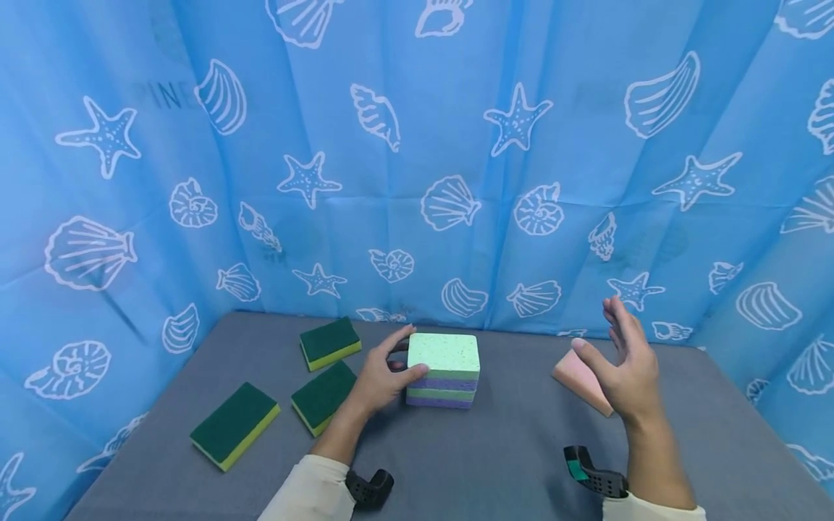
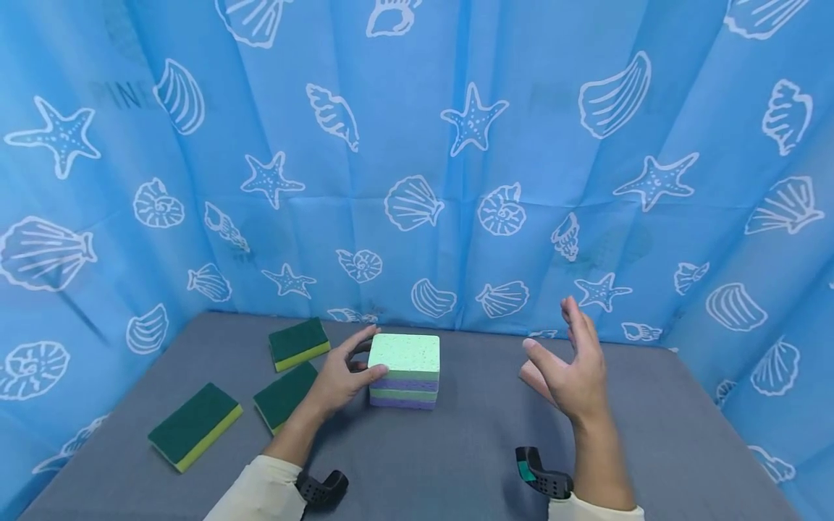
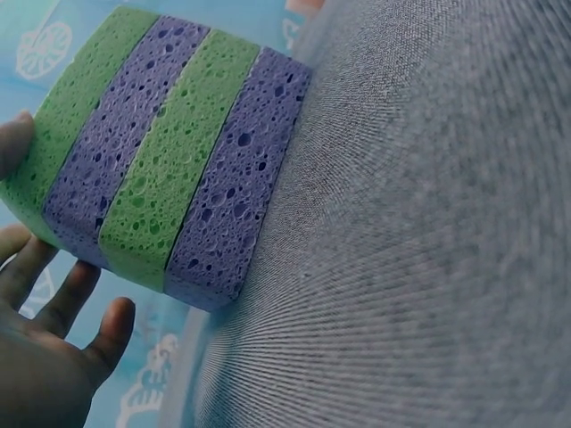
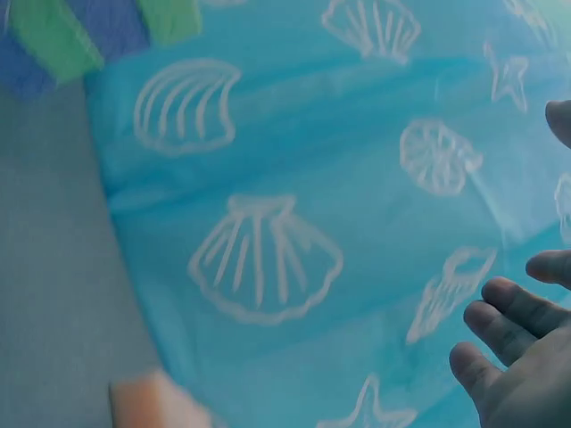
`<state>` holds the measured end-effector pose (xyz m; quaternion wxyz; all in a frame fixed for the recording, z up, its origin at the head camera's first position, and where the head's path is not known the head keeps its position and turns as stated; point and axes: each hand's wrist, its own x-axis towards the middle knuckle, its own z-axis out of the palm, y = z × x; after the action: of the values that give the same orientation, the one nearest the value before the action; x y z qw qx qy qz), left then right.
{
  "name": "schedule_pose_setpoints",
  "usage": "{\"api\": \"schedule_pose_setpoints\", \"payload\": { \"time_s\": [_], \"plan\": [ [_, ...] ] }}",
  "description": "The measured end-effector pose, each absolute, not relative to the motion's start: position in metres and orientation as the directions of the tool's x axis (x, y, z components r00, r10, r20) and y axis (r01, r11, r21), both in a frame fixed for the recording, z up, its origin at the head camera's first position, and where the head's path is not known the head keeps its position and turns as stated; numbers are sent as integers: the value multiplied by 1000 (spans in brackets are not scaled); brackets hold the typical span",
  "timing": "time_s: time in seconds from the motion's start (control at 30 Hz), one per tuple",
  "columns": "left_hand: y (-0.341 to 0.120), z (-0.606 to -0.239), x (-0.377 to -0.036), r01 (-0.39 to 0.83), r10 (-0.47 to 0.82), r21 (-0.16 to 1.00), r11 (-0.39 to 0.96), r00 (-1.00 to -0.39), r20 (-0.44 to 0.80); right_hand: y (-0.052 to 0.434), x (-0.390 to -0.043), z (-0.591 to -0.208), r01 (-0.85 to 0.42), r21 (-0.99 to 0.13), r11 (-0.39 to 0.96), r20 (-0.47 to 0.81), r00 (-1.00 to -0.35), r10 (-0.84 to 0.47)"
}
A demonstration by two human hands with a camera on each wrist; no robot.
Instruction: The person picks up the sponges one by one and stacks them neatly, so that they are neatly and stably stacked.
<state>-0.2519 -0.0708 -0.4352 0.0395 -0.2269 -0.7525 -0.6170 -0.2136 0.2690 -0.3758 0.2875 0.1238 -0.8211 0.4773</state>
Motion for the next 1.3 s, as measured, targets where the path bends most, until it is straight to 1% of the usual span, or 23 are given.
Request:
{"api": "schedule_pose_setpoints", "payload": {
  "time_s": [0.07, 0.27, 0.37, 0.47, 0.53, 0.63, 0.8, 0.97, 1.3],
  "plan": [
    [-70, -427, -246, 376, 303, 918, 131, -896, 324, 279, -212, -380, -445, -727, 523, 569, -817, 96],
    [-66, -426, -245, 381, 311, 916, 124, -892, 328, 303, -213, -395, -323, -777, 541, 487, -852, 190],
    [-65, -426, -246, 382, 311, 917, 117, -891, 332, 314, -215, -405, -219, -800, 559, 400, -889, 224],
    [-64, -426, -245, 379, 311, 918, 114, -891, 330, 324, -217, -417, -76, -808, 585, 278, -923, 264],
    [-64, -425, -245, 376, 312, 920, 112, -892, 327, 330, -219, -427, 0, -803, 596, 208, -937, 280],
    [-64, -424, -245, 374, 317, 921, 111, -891, 324, 337, -221, -441, 77, -789, 609, 135, -946, 294],
    [-66, -423, -245, 376, 309, 919, 123, -894, 324, 341, -227, -458, 127, -776, 618, 63, -959, 276],
    [-68, -422, -246, 386, 306, 912, 140, -893, 330, 339, -231, -464, 187, -750, 635, -2, -960, 280],
    [-71, -423, -245, 375, 307, 918, 132, -896, 322, 336, -235, -466, 202, -681, 704, -46, -971, 234]
  ]
}}
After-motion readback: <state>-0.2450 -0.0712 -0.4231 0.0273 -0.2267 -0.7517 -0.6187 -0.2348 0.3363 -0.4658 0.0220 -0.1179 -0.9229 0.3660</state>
